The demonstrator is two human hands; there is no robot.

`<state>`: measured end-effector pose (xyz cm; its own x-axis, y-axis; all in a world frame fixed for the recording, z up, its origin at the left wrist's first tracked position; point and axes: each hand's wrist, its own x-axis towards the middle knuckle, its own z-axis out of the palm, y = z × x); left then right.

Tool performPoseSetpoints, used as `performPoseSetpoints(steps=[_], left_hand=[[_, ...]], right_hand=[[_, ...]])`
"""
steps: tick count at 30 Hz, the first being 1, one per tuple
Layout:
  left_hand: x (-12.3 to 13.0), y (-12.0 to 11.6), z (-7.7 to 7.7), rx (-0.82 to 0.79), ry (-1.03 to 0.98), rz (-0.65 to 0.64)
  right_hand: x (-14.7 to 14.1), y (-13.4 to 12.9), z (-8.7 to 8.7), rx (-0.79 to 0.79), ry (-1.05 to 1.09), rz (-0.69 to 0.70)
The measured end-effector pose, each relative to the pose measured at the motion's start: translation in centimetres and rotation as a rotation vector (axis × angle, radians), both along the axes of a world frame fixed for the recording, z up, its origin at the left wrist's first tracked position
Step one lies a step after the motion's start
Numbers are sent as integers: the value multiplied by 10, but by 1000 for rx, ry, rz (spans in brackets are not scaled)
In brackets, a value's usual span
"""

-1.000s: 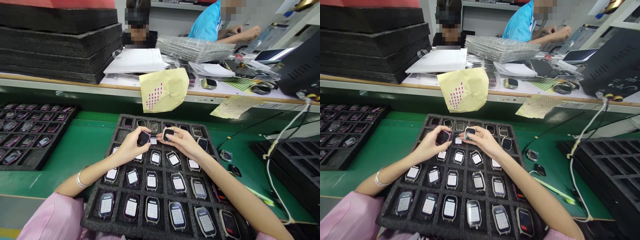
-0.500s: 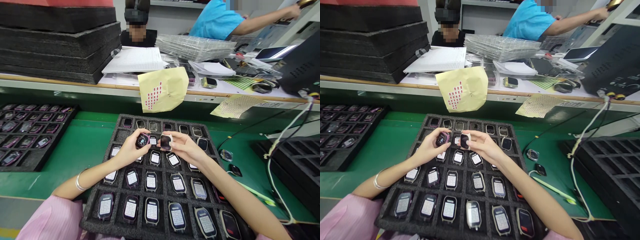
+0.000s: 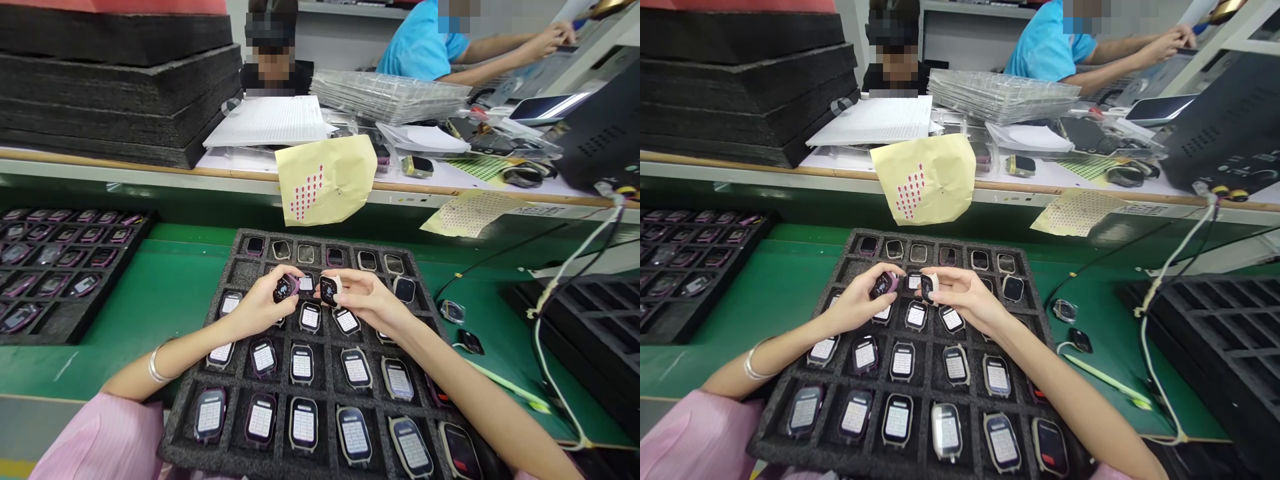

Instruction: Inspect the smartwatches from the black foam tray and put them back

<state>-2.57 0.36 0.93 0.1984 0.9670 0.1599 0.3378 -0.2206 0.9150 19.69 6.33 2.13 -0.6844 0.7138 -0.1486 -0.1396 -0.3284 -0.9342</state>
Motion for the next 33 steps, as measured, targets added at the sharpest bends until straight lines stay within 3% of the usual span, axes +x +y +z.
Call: performPoseSetpoints(steps=[12, 27, 33], left_hand=[[-1, 1, 5, 17, -87, 3], [-2, 4, 0, 17, -83, 22], [-1, 2, 3, -20, 0, 12]], right_hand=[[0, -1, 9, 88, -61, 3], [-1, -3, 10, 131, -98, 14], [-1, -4, 9, 167, -158, -50]])
